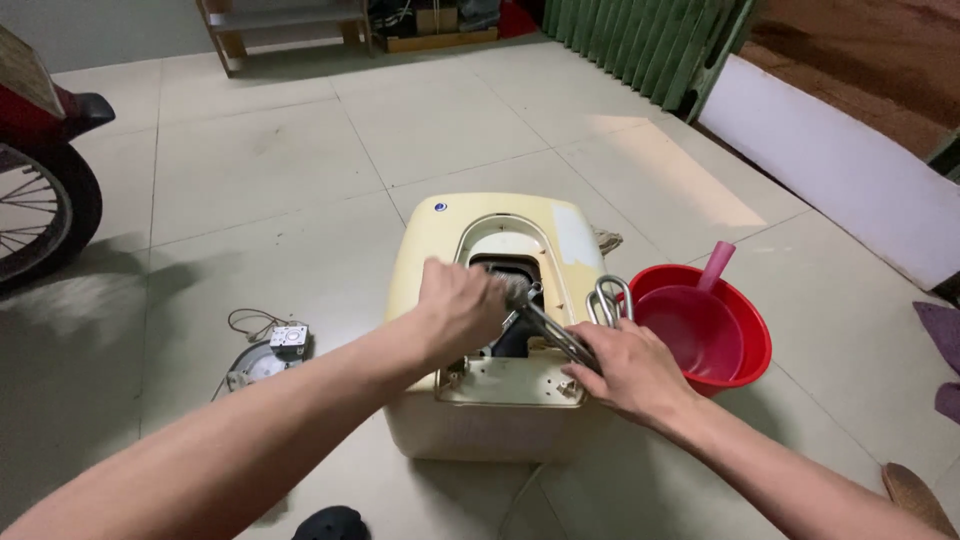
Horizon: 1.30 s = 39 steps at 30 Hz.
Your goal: Inspecting and cleaning the heating element of a water heater using a cloth.
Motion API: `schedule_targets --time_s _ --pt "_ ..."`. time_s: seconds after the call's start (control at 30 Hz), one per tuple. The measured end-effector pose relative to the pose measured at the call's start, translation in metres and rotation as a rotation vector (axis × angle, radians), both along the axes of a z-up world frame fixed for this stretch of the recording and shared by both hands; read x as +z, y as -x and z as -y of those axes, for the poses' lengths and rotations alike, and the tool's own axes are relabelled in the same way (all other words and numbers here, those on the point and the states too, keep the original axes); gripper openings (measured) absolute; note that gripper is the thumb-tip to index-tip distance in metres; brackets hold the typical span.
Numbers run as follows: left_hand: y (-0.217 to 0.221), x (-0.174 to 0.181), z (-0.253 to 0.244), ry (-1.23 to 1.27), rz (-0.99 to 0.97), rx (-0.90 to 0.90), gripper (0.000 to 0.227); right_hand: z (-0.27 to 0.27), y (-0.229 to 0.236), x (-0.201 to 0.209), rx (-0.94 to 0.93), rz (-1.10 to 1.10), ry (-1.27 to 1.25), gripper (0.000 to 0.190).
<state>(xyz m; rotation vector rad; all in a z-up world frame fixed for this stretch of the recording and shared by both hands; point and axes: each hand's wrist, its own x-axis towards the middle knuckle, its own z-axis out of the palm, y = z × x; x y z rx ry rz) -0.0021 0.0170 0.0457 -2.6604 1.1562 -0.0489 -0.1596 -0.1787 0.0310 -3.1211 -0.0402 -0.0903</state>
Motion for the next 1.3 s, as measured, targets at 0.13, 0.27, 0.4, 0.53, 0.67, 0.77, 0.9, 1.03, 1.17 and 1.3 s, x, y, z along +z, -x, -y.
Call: schedule_targets --time_s 0.13,0.27,0.4,0.53,0.67,0.77,0.9,1.03,1.17,1.3 --pt "0.021 0.088 -0.004 0.209 -0.153 0.069 0.043 0.021 -0.012 0.002 -0.196 0.028 -0.129 0.029" --pt "0.036 0.128 -0.003 0.566 -0.434 0.126 0.047 0.010 -0.010 0.038 -0.427 0.108 -0.434 0.019" --pt "0.027 0.109 0.003 0.866 -0.401 -0.039 0.038 0.013 -0.013 0.047 -0.435 0.204 -0.659 0.016" --pt "0.019 0.112 -0.004 0.937 -0.431 -0.103 0.037 0.001 -0.009 0.062 -0.454 0.187 -0.652 0.016" --pt "0.020 0.120 -0.012 0.977 -0.336 -0.145 0.044 -0.009 -0.005 0.073 -0.445 0.149 -0.725 0.014" --pt "0.015 0.111 -0.007 0.973 -0.364 -0.161 0.034 -0.008 -0.008 0.061 -0.435 0.130 -0.725 0.015" --pt "0.007 0.105 -0.006 0.982 -0.428 -0.190 0.031 -0.006 -0.007 0.067 -0.436 0.138 -0.763 0.020" --pt "-0.002 0.108 -0.012 1.011 -0.368 -0.255 0.041 -0.004 -0.011 0.070 -0.445 0.114 -0.814 0.021" --pt "-0.003 0.097 -0.013 1.164 -0.281 -0.204 0.047 -0.024 -0.008 0.090 -0.480 0.070 -0.894 0.021" --pt "-0.003 0.080 -0.008 1.160 -0.235 -0.162 0.046 -0.038 -0.008 0.095 -0.533 0.103 -1.087 0.018"
